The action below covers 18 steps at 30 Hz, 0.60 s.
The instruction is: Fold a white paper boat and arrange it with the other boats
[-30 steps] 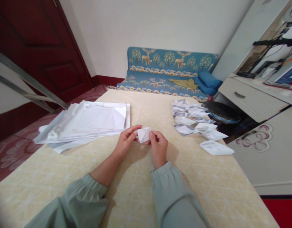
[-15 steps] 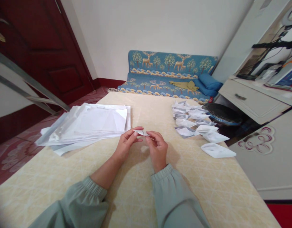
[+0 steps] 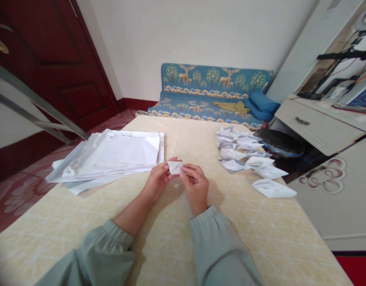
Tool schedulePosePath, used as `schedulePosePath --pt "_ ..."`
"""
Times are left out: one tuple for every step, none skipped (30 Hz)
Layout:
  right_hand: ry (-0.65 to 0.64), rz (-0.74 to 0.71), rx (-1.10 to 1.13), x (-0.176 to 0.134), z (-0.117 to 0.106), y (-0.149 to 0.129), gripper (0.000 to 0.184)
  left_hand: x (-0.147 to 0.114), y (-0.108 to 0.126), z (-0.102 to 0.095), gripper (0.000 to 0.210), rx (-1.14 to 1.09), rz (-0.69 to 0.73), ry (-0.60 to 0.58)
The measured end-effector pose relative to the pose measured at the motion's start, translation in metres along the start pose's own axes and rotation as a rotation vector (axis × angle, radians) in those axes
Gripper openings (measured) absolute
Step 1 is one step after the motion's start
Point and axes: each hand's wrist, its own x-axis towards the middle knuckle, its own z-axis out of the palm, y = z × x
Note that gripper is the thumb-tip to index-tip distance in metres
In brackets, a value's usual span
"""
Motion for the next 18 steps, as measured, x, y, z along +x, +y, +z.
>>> schedulePosePath --pt "0.006 0.006 0.002 -0.0001 0.0002 0.0000 0.014 0.0001 0.0003 0.0000 0.040 -0.006 -0.004 -0.001" --pt "0.011 0.011 0.004 -0.0001 0.0003 0.0000 0.014 0.0002 0.0005 0.0001 0.040 -0.012 -0.006 -0.001" --pt "0.014 0.015 0.005 0.0000 0.0004 0.0001 0.014 0.0003 0.0006 0.0001 0.039 -0.017 -0.007 -0.002" --pt "0.015 0.017 0.008 0.0002 0.0005 0.0002 0.014 0.0003 0.0007 0.0001 0.039 -0.021 -0.008 -0.002" --pt "0.016 0.018 0.010 0.0003 0.0005 0.0004 0.014 0.0004 0.0007 0.0001 0.038 -0.022 -0.009 -0.001" --pt "0.018 0.017 0.011 0.0004 0.0005 0.0005 0.014 0.0004 0.0006 0.0000 0.038 -0.020 -0.011 0.000" --pt "0.022 0.015 0.010 0.0005 0.0005 0.0008 0.014 0.0004 0.0005 -0.0001 0.037 -0.016 -0.013 0.002" --pt "0.027 0.012 0.008 0.0005 0.0004 0.0010 0.013 0.0003 0.0004 -0.0002 0.037 -0.010 -0.017 0.002" --pt "0.031 0.010 0.005 0.0004 0.0003 0.0014 0.013 0.0003 0.0003 -0.0004 0.036 -0.004 -0.021 0.002" --pt "0.034 0.011 0.002 0.0003 0.0003 0.0019 0.013 0.0002 0.0003 -0.0005 0.035 0.001 -0.027 0.002" --pt "0.038 0.016 -0.001 0.0002 0.0002 0.0026 0.013 0.0003 0.0003 -0.0006 0.035 0.009 -0.033 0.004" --pt "0.044 0.026 -0.004 0.0001 0.0001 0.0035 0.013 0.0004 0.0002 -0.0007 0.036 0.022 -0.038 0.012" --pt "0.056 0.044 -0.005 0.0000 0.0000 0.0045 0.014 0.0007 0.0000 -0.0007 0.037 0.043 -0.042 0.024" --pt "0.074 0.070 0.000 0.0001 -0.0001 0.0056 0.016 0.0011 -0.0003 -0.0008 0.039 0.072 -0.043 0.037" --pt "0.101 0.102 0.010 0.0003 -0.0001 0.0068 0.018 0.0016 -0.0008 -0.0009 0.042 0.109 -0.041 0.048" --pt "0.135 0.135 0.025 0.0005 -0.0002 0.0079 0.020 0.0021 -0.0017 -0.0010 0.044 0.151 -0.036 0.057" --pt "0.169 0.164 0.043 0.0009 -0.0003 0.0089 0.022 0.0027 -0.0027 -0.0012 0.045 0.199 -0.030 0.062" --pt "0.200 0.190 0.062 0.0012 -0.0004 0.0097 0.023 0.0032 -0.0040 -0.0015 0.044 0.251 -0.021 0.067"
